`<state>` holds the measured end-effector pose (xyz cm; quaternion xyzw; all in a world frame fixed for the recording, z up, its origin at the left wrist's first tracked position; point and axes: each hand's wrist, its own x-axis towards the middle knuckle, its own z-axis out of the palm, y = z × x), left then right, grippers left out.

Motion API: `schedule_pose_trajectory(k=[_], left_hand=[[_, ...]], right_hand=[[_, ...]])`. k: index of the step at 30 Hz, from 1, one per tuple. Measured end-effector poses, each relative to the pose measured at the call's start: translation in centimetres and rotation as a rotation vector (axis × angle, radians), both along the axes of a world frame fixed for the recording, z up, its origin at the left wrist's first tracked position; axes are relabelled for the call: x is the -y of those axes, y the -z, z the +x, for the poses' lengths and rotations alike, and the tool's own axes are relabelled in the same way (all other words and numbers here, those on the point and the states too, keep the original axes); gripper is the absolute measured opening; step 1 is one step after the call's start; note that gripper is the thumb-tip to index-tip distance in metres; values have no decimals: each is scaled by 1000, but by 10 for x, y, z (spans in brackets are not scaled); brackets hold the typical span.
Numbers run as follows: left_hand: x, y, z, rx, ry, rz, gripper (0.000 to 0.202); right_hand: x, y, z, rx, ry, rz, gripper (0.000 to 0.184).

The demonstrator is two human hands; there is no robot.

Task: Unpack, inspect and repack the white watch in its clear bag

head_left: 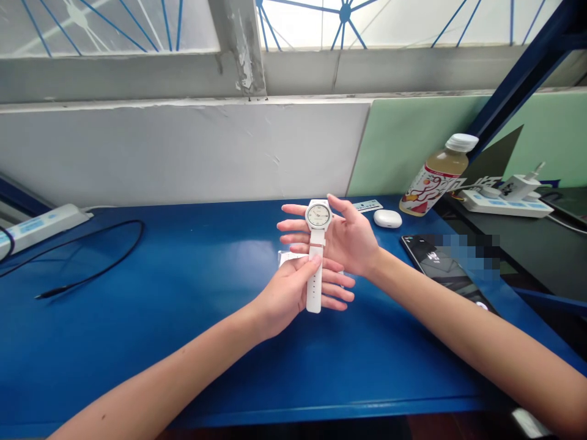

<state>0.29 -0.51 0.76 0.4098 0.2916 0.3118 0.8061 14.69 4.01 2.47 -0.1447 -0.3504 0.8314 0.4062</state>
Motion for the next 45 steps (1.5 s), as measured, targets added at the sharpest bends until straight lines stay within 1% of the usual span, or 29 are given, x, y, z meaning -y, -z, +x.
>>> schedule_pose_trajectory(k=[2, 7, 9, 12, 14, 15, 17, 21, 23, 25, 28, 32, 38, 45], left_hand=[[2, 0, 1, -4, -44, 37, 31], [2, 1, 1, -12, -83, 109, 30], [0, 1, 0, -32, -145, 170, 26], [-3, -1, 0, -73, -229, 253, 23], [-5, -1, 0, -73, -225, 245, 25], [-5, -1, 0, -66, -207, 227, 26], [-5, 0, -1, -54, -163, 192, 30], [-4, 0, 0, -63, -76, 178, 36], [-2, -2, 1, -75, -47, 176, 37], [1, -3, 2, -97, -52, 189, 37], [7, -5, 4, -132, -82, 260, 38], [9, -2, 4, -144, -89, 291, 39], [7, 5, 3, -121, -37, 230, 38], [2, 3, 0, -26, 20, 145, 36]], right_hand=[[0, -2, 0, -8, 19, -6, 60], [-3, -5, 1, 12, 55, -11, 50], [-6, -4, 1, 27, 149, -27, 42], [-8, -3, -1, 76, 368, -7, 27], [-8, -3, -2, 126, 455, 35, 24], [-7, -2, -3, 150, 462, 54, 23], [-4, -2, -3, 179, 401, 83, 23], [-1, -1, -1, 177, 170, 134, 19], [-1, 1, 1, 157, 107, 160, 21], [-3, 2, 3, 138, 93, 178, 23], [-5, 2, 4, 144, 100, 187, 23], [-6, 3, 4, 145, 114, 199, 23], [-5, 2, 5, 111, 121, 171, 33], [-4, -2, 5, 66, 129, 126, 29]])
